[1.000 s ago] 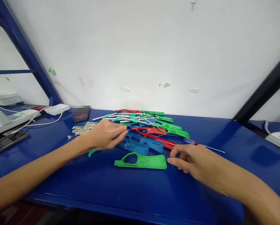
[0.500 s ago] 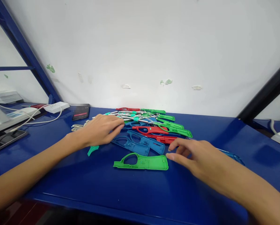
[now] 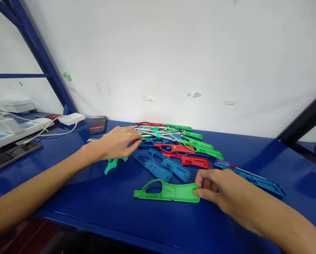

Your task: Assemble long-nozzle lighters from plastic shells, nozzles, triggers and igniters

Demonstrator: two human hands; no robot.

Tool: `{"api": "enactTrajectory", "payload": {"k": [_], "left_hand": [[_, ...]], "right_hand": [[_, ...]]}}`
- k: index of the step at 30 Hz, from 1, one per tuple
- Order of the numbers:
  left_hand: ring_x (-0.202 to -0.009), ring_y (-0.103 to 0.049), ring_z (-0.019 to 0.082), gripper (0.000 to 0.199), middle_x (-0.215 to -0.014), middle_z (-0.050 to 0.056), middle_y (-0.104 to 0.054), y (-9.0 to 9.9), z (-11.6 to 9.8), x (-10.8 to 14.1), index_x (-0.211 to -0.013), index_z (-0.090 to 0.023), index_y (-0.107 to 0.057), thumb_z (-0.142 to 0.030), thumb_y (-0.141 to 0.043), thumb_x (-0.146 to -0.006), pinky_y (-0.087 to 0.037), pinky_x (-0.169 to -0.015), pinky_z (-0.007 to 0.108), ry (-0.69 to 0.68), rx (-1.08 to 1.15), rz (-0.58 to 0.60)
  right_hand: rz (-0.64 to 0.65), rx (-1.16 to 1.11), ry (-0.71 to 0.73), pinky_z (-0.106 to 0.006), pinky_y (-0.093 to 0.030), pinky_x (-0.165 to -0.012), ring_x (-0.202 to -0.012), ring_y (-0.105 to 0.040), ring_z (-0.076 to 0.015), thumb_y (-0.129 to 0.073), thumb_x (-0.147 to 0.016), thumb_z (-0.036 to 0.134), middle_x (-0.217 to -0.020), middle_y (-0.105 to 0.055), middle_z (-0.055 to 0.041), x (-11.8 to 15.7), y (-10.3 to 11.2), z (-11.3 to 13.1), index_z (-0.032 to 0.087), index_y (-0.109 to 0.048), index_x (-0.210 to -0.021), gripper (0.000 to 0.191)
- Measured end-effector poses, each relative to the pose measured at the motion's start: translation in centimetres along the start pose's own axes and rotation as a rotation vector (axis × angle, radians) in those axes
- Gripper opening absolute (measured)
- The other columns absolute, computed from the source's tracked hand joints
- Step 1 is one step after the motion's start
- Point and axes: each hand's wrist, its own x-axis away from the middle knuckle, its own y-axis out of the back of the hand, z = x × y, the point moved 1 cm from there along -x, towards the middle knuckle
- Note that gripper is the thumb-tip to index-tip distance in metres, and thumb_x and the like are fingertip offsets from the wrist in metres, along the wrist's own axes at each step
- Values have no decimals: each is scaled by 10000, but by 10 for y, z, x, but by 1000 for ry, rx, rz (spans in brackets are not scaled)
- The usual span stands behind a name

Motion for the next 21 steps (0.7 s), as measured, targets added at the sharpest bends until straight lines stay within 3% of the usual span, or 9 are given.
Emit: {"api": "enactTrajectory", "payload": {"k": [5,10,15,17,21], "left_hand": [[-795,-608,223,262,-845,80,-691,-3,-8,2,-869,-189,-681,-252,-481,-1027,-395,-658,347,-49,30,12],[-918,-646,238,225,-1022,95,-714,-9,-17,4,-1106,-185,-712,-279,-512,-1064,-428,-703,332,-91,55,-8],[-979,-654,230,230,-1142,100,-700,-14,-27,4,-1202,-206,-711,-321,-539,-1102,-422,-674,299,-151,76,-1],[-950,-649,215,241,-1156,99,-698,-15,-30,4,-1218,-207,-709,-328,-526,-1117,-415,-657,291,-168,79,1],[-903,-649,205,249,-1110,99,-706,-15,-36,4,-1220,-192,-707,-319,-513,-1129,-383,-607,287,-185,78,5]], "right_hand": [[60,-27,-54,-326,-490,-643,-684,-634,-220,-643,-879,555,-727,-706,-30,5,9,-9,278,-705,-793,296],[98,-72,-27,-320,-509,-640,-675,-637,-222,-621,-881,678,-720,-704,-32,12,21,-8,279,-672,-758,420],[93,-326,-109,-313,-542,-625,-662,-672,-232,-674,-862,748,-695,-694,-38,27,27,-15,298,-634,-824,454],[44,-423,-151,-336,-557,-588,-628,-691,-258,-703,-834,770,-662,-700,-53,31,32,-26,317,-649,-893,460],[-270,-517,-177,-361,-540,-489,-472,-637,-250,-745,-754,820,-560,-676,-65,33,49,-47,324,-647,-871,520]]}}
